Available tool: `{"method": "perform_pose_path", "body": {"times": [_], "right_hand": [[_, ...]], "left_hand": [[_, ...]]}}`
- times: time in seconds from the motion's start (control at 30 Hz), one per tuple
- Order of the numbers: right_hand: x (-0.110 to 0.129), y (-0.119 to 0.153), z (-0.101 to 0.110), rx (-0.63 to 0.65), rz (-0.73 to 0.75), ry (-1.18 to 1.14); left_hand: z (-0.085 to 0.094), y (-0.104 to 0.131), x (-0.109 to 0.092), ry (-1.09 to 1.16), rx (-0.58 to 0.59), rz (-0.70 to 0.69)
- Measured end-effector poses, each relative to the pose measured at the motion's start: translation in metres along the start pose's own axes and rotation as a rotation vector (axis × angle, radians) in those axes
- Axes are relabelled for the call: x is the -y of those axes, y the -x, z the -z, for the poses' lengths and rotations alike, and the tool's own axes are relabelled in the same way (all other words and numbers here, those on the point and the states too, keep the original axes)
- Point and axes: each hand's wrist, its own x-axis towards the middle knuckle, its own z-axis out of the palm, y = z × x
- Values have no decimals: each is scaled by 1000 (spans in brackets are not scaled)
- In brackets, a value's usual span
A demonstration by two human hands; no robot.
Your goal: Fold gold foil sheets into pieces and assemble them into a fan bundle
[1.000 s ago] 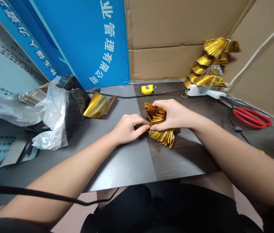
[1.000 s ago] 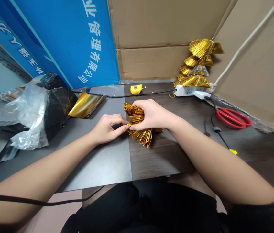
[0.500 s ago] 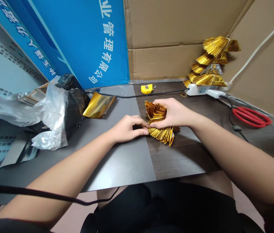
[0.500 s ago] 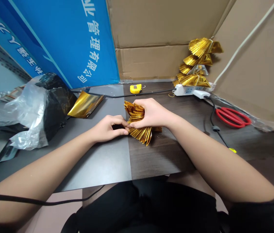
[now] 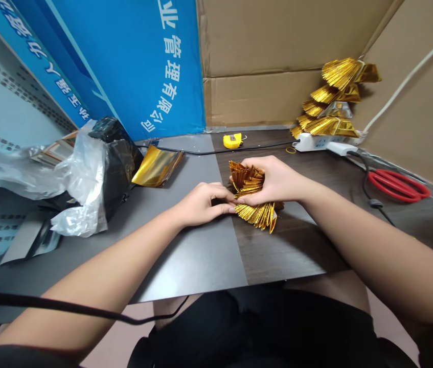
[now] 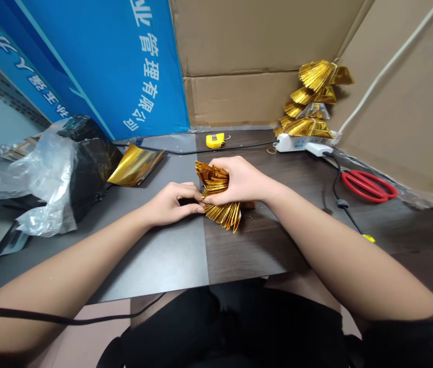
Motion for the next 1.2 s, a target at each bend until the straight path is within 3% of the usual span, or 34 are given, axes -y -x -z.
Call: {"method": "perform_pose_path", "body": {"times": [0.33, 1.2], "right_hand": [[0, 1, 0, -16, -14, -72], [1, 0, 3, 16, -5, -37]], "left_hand": [[-2, 0, 0, -30, -29, -66], [-4, 0, -6, -147, -108, -63]]}}
